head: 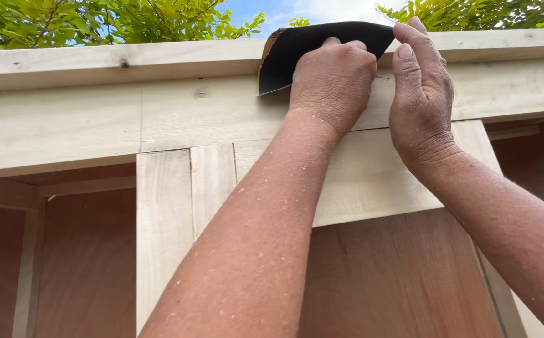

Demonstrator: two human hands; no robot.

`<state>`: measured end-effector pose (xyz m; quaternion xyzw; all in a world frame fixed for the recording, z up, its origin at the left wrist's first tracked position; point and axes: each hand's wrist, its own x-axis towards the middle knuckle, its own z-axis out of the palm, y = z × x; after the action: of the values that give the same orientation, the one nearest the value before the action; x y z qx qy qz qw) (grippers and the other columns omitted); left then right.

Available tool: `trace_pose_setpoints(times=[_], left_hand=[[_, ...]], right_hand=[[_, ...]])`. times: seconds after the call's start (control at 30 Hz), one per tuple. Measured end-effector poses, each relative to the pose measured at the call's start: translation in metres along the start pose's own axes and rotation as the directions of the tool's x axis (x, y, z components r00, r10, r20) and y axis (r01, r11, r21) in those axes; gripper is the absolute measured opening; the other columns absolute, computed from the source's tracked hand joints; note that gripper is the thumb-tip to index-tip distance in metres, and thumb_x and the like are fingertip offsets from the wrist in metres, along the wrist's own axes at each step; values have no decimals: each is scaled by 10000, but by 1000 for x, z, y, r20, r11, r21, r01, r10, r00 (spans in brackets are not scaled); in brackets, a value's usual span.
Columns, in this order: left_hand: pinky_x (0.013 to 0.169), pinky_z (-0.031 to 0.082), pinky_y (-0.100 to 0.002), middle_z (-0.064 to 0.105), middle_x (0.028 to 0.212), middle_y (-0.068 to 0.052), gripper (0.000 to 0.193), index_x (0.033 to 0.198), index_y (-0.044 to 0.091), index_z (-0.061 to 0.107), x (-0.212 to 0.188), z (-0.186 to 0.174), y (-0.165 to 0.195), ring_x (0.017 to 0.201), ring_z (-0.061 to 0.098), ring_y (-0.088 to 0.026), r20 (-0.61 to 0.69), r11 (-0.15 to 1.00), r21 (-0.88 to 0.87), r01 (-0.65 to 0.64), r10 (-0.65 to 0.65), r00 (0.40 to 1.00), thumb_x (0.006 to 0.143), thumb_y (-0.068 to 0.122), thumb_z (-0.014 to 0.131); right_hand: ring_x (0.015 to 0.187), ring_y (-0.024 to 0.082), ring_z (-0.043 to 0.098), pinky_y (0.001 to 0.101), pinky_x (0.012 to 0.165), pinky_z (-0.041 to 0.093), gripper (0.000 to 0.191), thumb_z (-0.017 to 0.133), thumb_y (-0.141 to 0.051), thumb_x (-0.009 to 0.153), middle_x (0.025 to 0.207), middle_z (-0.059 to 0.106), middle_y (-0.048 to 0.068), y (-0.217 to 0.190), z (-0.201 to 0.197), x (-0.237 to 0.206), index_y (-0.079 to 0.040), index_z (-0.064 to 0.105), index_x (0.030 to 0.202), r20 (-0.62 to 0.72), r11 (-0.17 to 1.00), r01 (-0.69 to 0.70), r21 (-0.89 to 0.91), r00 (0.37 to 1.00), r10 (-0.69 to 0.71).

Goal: The person sands the top rail and front panels of a wooden cabinet frame outdoors, holding a sheet of sandpaper by hand. They work the sandpaper back and forth along the top edge and across the front boards, steadying the frame with the other hand and moving along its length.

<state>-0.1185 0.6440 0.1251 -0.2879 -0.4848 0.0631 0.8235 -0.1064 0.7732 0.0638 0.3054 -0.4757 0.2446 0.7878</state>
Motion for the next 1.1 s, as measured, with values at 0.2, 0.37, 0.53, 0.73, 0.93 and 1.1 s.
trace_pose_setpoints(times=[0.2, 0.37, 0.53, 0.73, 0.93, 1.1], left_hand=[[653, 623, -371, 727, 875, -41, 83, 902, 125, 747, 37, 40, 85, 880, 719, -212, 59, 976, -213, 35, -23, 998, 912, 155, 670], [705, 616, -378, 704, 968, -125, 196, 992, 115, 730, 49, 57, 111, 845, 721, -254, 75, 935, -342, 99, -78, 994, 821, 203, 689], [751, 614, -365, 713, 988, -115, 181, 1009, 110, 725, 46, 58, 97, 884, 724, -228, 51, 970, -237, 62, -51, 997, 864, 210, 684], [657, 623, -363, 730, 904, -66, 138, 961, 114, 723, 36, 44, 69, 883, 731, -209, 78, 977, -211, 22, -5, 997, 876, 215, 683], [593, 624, -348, 720, 854, -80, 185, 949, 88, 713, 8, 24, 4, 790, 745, -206, 74, 987, -158, 38, -27, 997, 864, 252, 699], [568, 621, -339, 713, 841, -90, 180, 957, 77, 707, -27, -7, -75, 737, 755, -207, 29, 996, -86, 25, -22, 999, 873, 235, 696]], right_hand=[[1537, 298, 446, 405, 1301, 338, 356, 442, -188, 1141, 1607, 515, 182, 33, -64, 16, -70, 608, 1432, 30, 996, 94, 13, 995, -94], [1485, 309, 500, 397, 1246, 371, 310, 491, -166, 1098, 1554, 547, 192, 40, -74, 15, -43, 674, 1317, -3, 999, 22, -45, 1000, -22], [1520, 327, 451, 396, 1262, 331, 349, 457, -214, 1138, 1595, 495, 218, 38, -57, 15, -35, 675, 1344, 6, 1000, 19, 15, 1000, -19], [1548, 334, 406, 395, 1272, 321, 415, 396, -288, 1178, 1629, 444, 236, 22, -26, 8, -20, 640, 1380, -23, 998, 38, 51, 999, -37], [1540, 345, 430, 399, 1271, 344, 451, 375, -331, 1184, 1629, 458, 228, -29, 28, 0, -28, 645, 1380, -48, 999, 42, 29, 998, -41], [1513, 349, 472, 397, 1245, 389, 455, 376, -353, 1187, 1629, 455, 219, -91, 96, -10, -36, 641, 1378, -70, 997, 57, 43, 996, -54]])
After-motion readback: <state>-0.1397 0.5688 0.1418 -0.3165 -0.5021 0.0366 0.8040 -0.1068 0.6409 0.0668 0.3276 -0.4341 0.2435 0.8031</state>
